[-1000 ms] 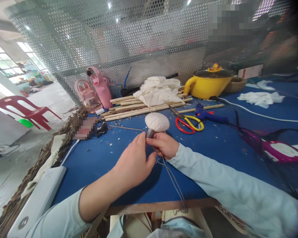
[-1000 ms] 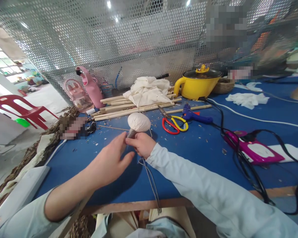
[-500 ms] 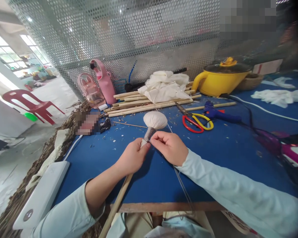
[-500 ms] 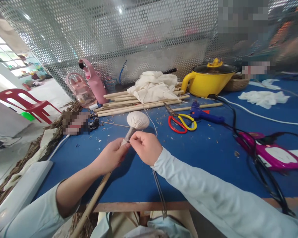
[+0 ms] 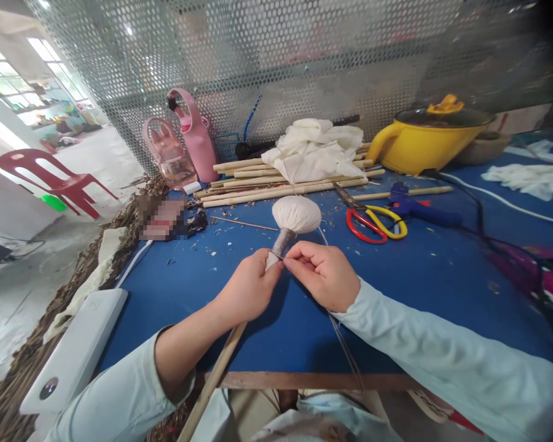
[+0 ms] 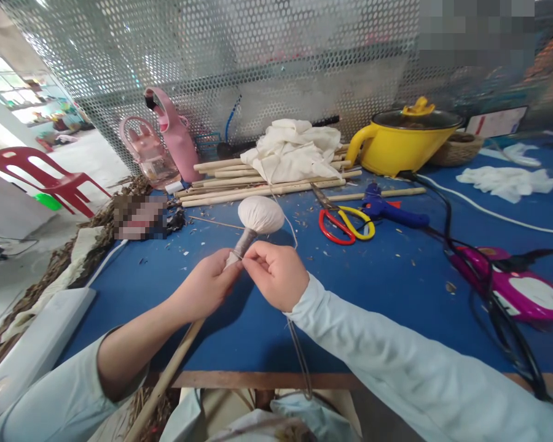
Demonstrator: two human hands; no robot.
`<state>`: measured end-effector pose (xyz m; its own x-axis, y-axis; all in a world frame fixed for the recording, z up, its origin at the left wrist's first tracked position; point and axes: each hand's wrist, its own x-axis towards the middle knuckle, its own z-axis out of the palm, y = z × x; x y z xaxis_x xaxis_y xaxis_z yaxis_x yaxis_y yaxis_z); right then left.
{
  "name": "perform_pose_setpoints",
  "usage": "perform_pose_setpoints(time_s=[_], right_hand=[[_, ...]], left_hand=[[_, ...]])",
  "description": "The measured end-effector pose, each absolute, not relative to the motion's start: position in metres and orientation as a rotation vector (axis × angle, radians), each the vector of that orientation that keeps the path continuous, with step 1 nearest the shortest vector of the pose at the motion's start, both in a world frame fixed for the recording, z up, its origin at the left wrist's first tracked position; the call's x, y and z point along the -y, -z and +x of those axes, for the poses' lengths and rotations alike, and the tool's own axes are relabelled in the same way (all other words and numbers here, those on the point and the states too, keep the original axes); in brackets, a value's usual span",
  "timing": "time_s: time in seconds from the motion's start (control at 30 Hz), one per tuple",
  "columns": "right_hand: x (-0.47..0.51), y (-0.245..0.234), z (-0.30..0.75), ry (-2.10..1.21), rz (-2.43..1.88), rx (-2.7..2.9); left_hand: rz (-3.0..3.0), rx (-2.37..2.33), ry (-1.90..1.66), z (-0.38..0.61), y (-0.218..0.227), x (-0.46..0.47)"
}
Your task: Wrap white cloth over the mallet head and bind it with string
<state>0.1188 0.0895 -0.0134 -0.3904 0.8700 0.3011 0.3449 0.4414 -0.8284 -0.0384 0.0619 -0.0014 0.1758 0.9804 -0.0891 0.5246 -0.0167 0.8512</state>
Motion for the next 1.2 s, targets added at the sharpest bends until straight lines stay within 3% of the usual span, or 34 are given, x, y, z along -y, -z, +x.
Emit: perform_pose_setpoints(time_s=[0.47, 0.73, 1.03, 1.2], right_hand=[[-0.103, 0.015, 0.119, -1.47, -0.944, 1.652], [-0.104, 0.011, 0.118, -1.549, -0.911, 1.553], [-0.115, 0.018, 0.125, -1.935, -0.728, 1.368], [-0.118, 0.02, 0.128, -1.919, -0.692, 1.404]], left_hand=[[1.4, -1.304, -0.76, -0.037, 0.0, -0.058], [1.198, -1.305, -0.856, -0.03, -0.006, -0.056], [0.872, -0.785, -0.8, -0.035, -0.01, -0.06], [0.765, -0.705, -0.611, -0.037, 0.0, -0.068]])
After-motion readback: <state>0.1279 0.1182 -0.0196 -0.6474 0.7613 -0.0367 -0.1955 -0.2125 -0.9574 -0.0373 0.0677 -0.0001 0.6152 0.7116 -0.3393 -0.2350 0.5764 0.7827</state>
